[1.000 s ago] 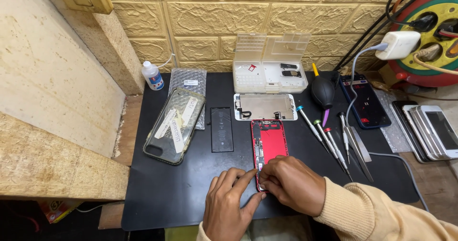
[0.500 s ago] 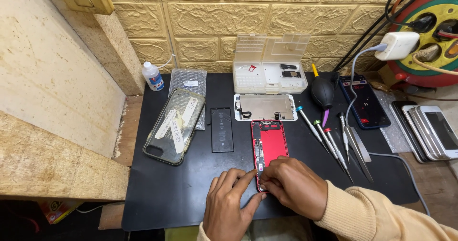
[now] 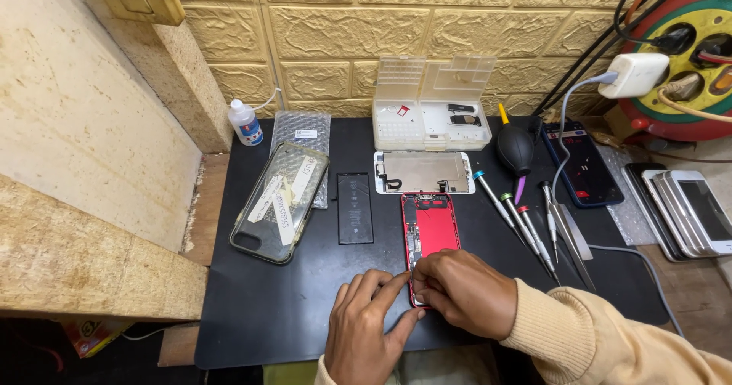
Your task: Disassembling and assembling internal components of a mobile phone using precision tools at a repair bench.
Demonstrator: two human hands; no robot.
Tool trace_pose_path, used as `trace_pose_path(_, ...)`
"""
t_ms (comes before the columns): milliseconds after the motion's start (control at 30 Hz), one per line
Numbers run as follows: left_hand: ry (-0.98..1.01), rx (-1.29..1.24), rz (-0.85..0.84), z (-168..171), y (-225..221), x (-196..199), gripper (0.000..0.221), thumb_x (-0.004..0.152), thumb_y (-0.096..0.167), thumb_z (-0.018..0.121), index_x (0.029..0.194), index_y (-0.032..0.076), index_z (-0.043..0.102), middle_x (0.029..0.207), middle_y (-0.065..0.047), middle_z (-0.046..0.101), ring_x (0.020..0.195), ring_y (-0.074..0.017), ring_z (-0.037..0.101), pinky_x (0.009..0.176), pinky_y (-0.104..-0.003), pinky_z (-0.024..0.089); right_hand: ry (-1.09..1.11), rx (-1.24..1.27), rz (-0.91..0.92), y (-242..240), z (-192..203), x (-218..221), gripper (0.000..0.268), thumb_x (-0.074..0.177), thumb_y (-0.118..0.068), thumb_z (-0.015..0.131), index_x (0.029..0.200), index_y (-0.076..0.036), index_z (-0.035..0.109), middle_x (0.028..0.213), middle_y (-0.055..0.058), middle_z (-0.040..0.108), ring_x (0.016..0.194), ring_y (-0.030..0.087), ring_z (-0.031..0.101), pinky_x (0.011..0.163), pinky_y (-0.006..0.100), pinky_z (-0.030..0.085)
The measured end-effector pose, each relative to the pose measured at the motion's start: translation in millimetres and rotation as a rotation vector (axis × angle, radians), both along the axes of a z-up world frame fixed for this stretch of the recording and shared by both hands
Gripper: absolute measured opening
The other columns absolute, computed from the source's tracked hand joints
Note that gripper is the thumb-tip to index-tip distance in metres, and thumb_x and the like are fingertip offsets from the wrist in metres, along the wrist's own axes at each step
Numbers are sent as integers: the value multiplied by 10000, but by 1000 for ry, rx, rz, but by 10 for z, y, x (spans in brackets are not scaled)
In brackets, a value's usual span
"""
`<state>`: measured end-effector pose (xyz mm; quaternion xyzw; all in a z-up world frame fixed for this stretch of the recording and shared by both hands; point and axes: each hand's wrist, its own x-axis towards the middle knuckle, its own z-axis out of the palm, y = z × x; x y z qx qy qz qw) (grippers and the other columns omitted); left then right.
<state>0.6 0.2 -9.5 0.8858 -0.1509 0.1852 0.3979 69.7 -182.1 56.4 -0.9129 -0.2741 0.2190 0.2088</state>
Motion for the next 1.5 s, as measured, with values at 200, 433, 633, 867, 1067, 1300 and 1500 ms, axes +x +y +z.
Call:
trace_pose_path(200,-5,12,-10,20,8,-2,448,833,329,820,1235,162,714,979,-11,617,868,-238,589,739,-398,447,-13,43,7,-30,-50,-11,64,917,-179,633,855,-192,640,763,-13,708,728,242,669,694,360,509)
trace_pose_path(433,-5,-11,-21,33,14,-7,431,854,355,815,1206,127,714,988,-23,611,869,-239,596,746,-392,465,56,60,-67,-74,104,-21,90,916,-202,690,891,-204,605,643,-36,568,571,178,507,591,337,440)
trace_pose_path(633,35,-14,3,43,-48,-54,555,806,351,857,1275,119,673,1043,-51,598,900,-261,597,777,-402,459,-168,144,-160,-548,55,67,166,903,-240,648,1063,-206,670,748,-45,724,795,173,672,789,333,497)
trace_pose_path(867,62,186,292,176,-634,-82,1196,672,908,706,1431,21,447,1369,-199,514,1139,-368,515,911,-484,416,-366,172,-216,-781,-50,-27,368,956,-212,570,1305,-115,639,1248,58,684,1160,238,669,1018,367,479)
trace_pose_path(1067,-7,126,329,159,-708,-54,922,703,602,797,1350,25,483,1312,-161,568,1134,-358,535,906,-471,419,-349,179,-336,-914,-42,-43,384,906,-255,652,1278,-166,681,1196,6,763,1078,179,719,967,333,542)
trace_pose_path(1300,-46,160,351,169,-775,-43,1161,660,871,766,1386,23,445,1332,-175,559,1177,-365,537,929,-499,414,-502,227,-205,-890,-21,94,314,921,-208,636,1221,-123,674,1210,38,740,1124,247,684,1047,400,441)
trace_pose_path(1500,-46,101,377,119,-828,-18,942,603,559,804,1326,38,498,1292,-161,582,1071,-362,558,846,-480,434,-492,250,-217,-896,-43,124,334,917,-251,661,1229,-132,686,1202,26,736,1147,221,647,984,370,501)
